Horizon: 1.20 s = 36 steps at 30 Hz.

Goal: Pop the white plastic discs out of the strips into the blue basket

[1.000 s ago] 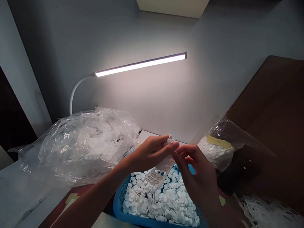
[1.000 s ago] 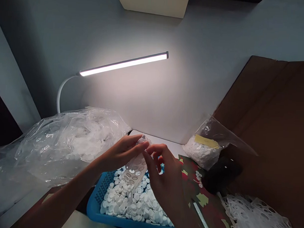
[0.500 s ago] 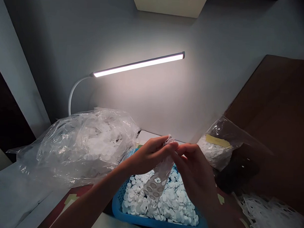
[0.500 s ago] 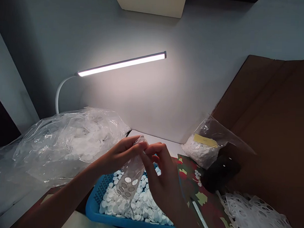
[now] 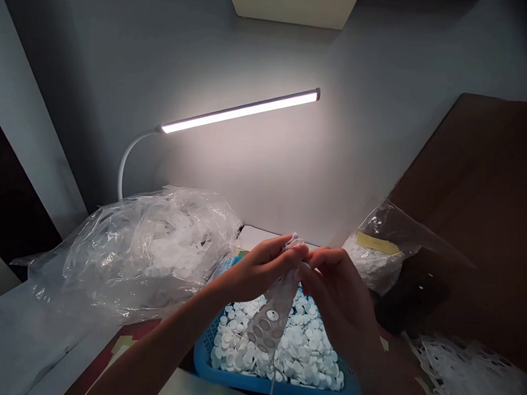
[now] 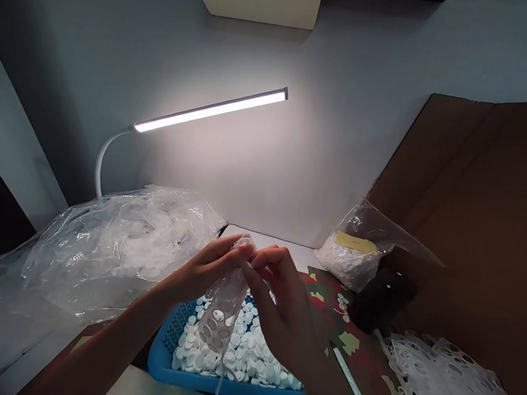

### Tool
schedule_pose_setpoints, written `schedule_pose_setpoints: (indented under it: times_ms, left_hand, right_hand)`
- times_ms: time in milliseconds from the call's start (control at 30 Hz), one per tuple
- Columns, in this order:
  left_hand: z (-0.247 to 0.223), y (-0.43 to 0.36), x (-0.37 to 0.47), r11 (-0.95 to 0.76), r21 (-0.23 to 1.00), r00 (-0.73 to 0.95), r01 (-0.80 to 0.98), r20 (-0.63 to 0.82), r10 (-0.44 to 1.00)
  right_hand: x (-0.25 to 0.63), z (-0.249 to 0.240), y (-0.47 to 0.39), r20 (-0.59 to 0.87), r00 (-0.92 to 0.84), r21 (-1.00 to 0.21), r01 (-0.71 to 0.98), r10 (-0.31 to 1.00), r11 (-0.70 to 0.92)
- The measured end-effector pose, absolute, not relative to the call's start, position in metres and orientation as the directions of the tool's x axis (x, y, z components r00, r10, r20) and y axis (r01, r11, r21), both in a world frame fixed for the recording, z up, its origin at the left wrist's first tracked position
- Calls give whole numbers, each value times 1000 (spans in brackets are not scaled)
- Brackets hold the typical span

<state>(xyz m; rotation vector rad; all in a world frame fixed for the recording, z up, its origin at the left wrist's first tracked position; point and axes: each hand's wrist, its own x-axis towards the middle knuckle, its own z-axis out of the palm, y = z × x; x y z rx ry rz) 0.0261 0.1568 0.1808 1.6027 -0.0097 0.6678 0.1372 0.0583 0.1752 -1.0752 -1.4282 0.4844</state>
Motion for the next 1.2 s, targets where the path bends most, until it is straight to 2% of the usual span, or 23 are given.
schedule_pose_setpoints:
  times_ms: [167, 1000, 1200]
  left_hand:
    - [179, 156, 28, -114, 904, 828, -412, 424, 367]
    - [180, 156, 27, -67, 900, 839, -432, 428, 337]
    - [179, 153, 25, -66, 898, 838, -435, 431, 336]
  right_hand:
    - [137, 176, 57, 550, 153, -812, 327, 821, 483]
    - [136, 174, 56, 546, 155, -819, 304, 824, 486]
    - [133, 169, 60, 627, 173, -776, 224, 759, 590]
